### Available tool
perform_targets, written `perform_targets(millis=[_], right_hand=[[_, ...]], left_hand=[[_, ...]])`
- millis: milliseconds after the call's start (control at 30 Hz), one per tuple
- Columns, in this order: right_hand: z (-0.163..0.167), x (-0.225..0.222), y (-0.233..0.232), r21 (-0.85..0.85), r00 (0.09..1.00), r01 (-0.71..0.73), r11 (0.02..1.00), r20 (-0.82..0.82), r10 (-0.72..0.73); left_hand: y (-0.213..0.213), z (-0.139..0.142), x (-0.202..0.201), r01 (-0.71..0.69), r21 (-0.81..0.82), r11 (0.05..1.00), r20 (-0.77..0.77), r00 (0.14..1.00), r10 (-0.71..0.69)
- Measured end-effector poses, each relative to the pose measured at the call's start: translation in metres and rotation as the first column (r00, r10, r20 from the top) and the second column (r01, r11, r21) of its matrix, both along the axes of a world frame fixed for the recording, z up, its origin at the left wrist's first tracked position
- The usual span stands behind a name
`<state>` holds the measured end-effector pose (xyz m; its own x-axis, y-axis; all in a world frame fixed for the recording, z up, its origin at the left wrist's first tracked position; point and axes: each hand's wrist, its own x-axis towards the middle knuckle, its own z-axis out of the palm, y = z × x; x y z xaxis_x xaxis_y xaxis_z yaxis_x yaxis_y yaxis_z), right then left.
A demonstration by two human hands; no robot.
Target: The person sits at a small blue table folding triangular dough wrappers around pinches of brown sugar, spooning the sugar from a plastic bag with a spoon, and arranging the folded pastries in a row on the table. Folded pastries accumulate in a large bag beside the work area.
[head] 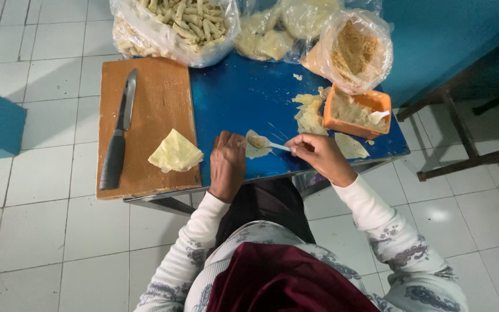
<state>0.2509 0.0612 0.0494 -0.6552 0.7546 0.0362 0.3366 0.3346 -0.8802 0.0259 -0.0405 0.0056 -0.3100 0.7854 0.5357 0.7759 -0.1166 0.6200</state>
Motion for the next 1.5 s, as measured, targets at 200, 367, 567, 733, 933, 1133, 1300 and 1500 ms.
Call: perform_targets(millis=[200, 367, 567, 733, 933, 1133, 1300, 1500], right_hand=[[0.004, -0.016, -0.010, 0.379, 0.994, 0.017, 0.925, 0.091, -0.056], [0.004, -0.017, -0.013, 0.646, 0.996, -0.066, 0.761, 0.091, 0.009], [0.000, -0.013, -0.011, 0.707, 0.993, -0.114, 0.698, 0.110, 0.052], [-0.003, -0.013, -0.008, 0.688, 0.992, -0.116, 0.716, 0.120, 0.045], [-0.004, -0.013, -0.006, 0.723, 0.992, -0.126, 0.680, 0.101, 0.076], [-0.004, -0.012, -0.002, 0.753, 0.988, -0.155, 0.639, 0.115, 0.103], [-0.005, -0.009, 0.003, 0.823, 0.981, -0.195, 0.534, 0.149, 0.129], [-0.009, -0.004, 0.005, 0.872, 0.974, -0.224, 0.435, 0.186, 0.129]], left_hand=[[-0.003, 0.000, -0.004, 0.052, 0.009, 0.999, 0.020, 0.998, -0.052], [-0.009, 0.005, -0.004, 0.038, 0.017, 0.999, 0.027, 0.999, -0.038], [-0.011, 0.012, 0.001, 0.021, -0.004, 1.000, 0.042, 0.999, -0.021], [-0.012, 0.016, -0.002, 0.018, -0.025, 1.000, 0.038, 0.999, -0.017], [-0.015, 0.017, -0.003, -0.025, -0.068, 0.997, 0.179, 0.983, 0.037], [-0.014, 0.014, -0.003, -0.030, -0.060, 0.998, 0.218, 0.975, 0.043], [-0.010, 0.009, -0.003, -0.019, 0.035, 0.999, 0.176, 0.984, 0.013], [-0.007, 0.005, -0.002, -0.036, 0.026, 0.999, 0.201, 0.979, 0.030]])
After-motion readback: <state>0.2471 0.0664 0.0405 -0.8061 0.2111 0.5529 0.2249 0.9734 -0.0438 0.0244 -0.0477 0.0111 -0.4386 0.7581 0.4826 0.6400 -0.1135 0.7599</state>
